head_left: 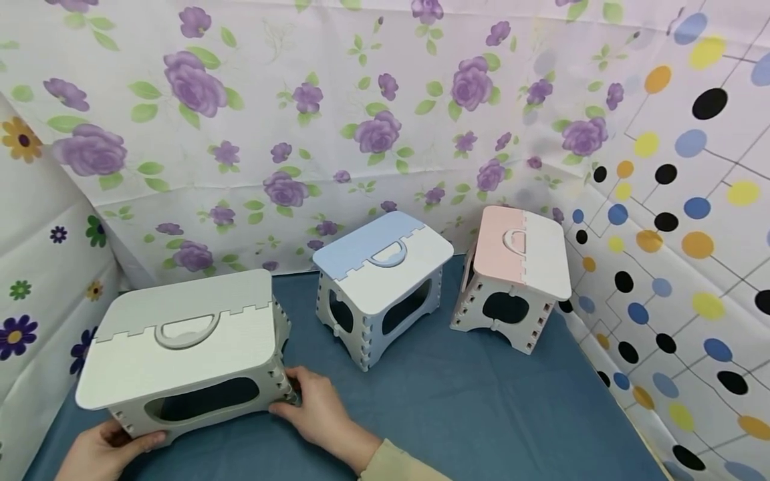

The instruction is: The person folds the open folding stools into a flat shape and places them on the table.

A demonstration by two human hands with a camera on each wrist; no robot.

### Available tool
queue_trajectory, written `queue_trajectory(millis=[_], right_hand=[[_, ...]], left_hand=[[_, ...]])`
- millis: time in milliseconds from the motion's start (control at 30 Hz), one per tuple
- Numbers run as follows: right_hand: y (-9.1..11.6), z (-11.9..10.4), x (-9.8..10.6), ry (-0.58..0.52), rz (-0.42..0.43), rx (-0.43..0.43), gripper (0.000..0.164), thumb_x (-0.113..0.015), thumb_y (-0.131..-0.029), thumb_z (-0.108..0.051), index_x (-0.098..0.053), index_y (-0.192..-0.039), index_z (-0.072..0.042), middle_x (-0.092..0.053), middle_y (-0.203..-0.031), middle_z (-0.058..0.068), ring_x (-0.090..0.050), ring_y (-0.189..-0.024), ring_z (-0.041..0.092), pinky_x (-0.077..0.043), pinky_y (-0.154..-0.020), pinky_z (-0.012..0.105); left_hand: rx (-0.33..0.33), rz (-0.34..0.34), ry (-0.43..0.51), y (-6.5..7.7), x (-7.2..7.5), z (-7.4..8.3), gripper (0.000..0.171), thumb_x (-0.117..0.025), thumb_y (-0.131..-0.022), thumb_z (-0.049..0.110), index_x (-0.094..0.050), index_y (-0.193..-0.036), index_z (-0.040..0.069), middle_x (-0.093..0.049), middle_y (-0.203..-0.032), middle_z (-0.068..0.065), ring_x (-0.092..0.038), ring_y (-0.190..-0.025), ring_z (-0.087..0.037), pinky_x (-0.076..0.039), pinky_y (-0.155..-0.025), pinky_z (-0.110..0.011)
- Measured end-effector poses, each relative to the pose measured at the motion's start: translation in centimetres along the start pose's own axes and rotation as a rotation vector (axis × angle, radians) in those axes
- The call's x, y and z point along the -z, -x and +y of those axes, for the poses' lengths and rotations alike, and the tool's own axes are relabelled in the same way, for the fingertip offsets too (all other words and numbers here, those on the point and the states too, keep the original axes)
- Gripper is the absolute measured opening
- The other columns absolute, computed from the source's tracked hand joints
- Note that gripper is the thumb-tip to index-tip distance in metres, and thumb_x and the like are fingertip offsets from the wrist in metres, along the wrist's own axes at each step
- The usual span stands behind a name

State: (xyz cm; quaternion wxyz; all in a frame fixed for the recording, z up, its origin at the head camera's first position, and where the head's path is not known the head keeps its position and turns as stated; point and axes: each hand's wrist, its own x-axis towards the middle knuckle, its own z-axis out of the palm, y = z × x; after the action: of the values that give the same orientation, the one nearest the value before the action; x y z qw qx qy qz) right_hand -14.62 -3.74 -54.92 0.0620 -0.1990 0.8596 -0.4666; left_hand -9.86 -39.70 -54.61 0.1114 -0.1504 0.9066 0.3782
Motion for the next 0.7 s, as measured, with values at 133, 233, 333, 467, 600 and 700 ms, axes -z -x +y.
queue_trajectory(millis=[133,233,333,467,600,700], right_hand=[[-0.1,-0.3,-0.4,-0.024,0.037,-0.041,0.053,-0.086,-0.095,-0.034,-0.065,-0.139,-0.014,-0.072,-0.121,-0.007,-0.066,-0.109,0.0,-0.055,-0.089,0.022],[-0.2,-0.5,-0.8,-0.018,0.066,-0.059,0.052,-0.088,-0.093,-0.035,-0.066,-0.135,-0.015,-0.072,-0.116,-0.009,-0.066,-0.104,0.0,-0.055,-0.086,0.022],[-0.1,-0.7,-1.2,-0.001,0.088,-0.071,0.052,-0.089,-0.091,-0.036,-0.066,-0.134,-0.017,-0.071,-0.115,-0.01,-0.066,-0.103,0.001,-0.055,-0.085,0.023],[-0.1,-0.8,-1.5,0.031,0.11,-0.069,0.05,-0.089,-0.09,-0.035,-0.065,-0.131,-0.018,-0.067,-0.113,-0.011,-0.064,-0.103,0.002,-0.055,-0.085,0.024],[-0.1,-0.8,-1.5,0.046,0.115,-0.049,0.046,-0.089,-0.091,-0.033,-0.066,-0.127,-0.017,-0.066,-0.111,-0.01,-0.064,-0.101,0.001,-0.054,-0.084,0.023],[-0.2,-0.8,-1.3,0.05,0.109,-0.043,0.044,-0.088,-0.091,-0.033,-0.066,-0.124,-0.016,-0.066,-0.11,-0.01,-0.064,-0.101,0.001,-0.054,-0.083,0.023]], left_hand=[[-0.006,-0.001,0.012,0.1,-0.1,0.0,0.081,-0.089,-0.086,0.053,-0.067,-0.121,-0.017,-0.077,-0.093,-0.016,-0.069,-0.076,-0.021,-0.053,-0.062,-0.033],[-0.007,0.006,0.015,0.2,-0.1,0.1,0.075,-0.088,-0.088,0.05,-0.069,-0.119,-0.016,-0.078,-0.092,-0.015,-0.068,-0.075,-0.021,-0.052,-0.061,-0.033],[-0.003,0.01,0.015,0.2,0.0,0.0,0.071,-0.088,-0.089,0.048,-0.07,-0.118,-0.015,-0.078,-0.091,-0.013,-0.068,-0.075,-0.02,-0.051,-0.061,-0.032],[-0.01,0.007,0.014,0.0,-0.2,-0.2,0.073,-0.087,-0.089,0.049,-0.069,-0.118,-0.015,-0.077,-0.091,-0.013,-0.067,-0.074,-0.021,-0.051,-0.06,-0.032],[-0.013,0.009,0.017,-0.1,-0.2,-0.3,0.069,-0.085,-0.092,0.046,-0.069,-0.119,-0.015,-0.078,-0.091,-0.012,-0.067,-0.074,-0.021,-0.05,-0.06,-0.032],[-0.009,0.007,0.022,-0.1,-0.2,-0.3,0.067,-0.085,-0.093,0.045,-0.069,-0.119,-0.015,-0.078,-0.09,-0.012,-0.067,-0.074,-0.021,-0.05,-0.06,-0.032]])
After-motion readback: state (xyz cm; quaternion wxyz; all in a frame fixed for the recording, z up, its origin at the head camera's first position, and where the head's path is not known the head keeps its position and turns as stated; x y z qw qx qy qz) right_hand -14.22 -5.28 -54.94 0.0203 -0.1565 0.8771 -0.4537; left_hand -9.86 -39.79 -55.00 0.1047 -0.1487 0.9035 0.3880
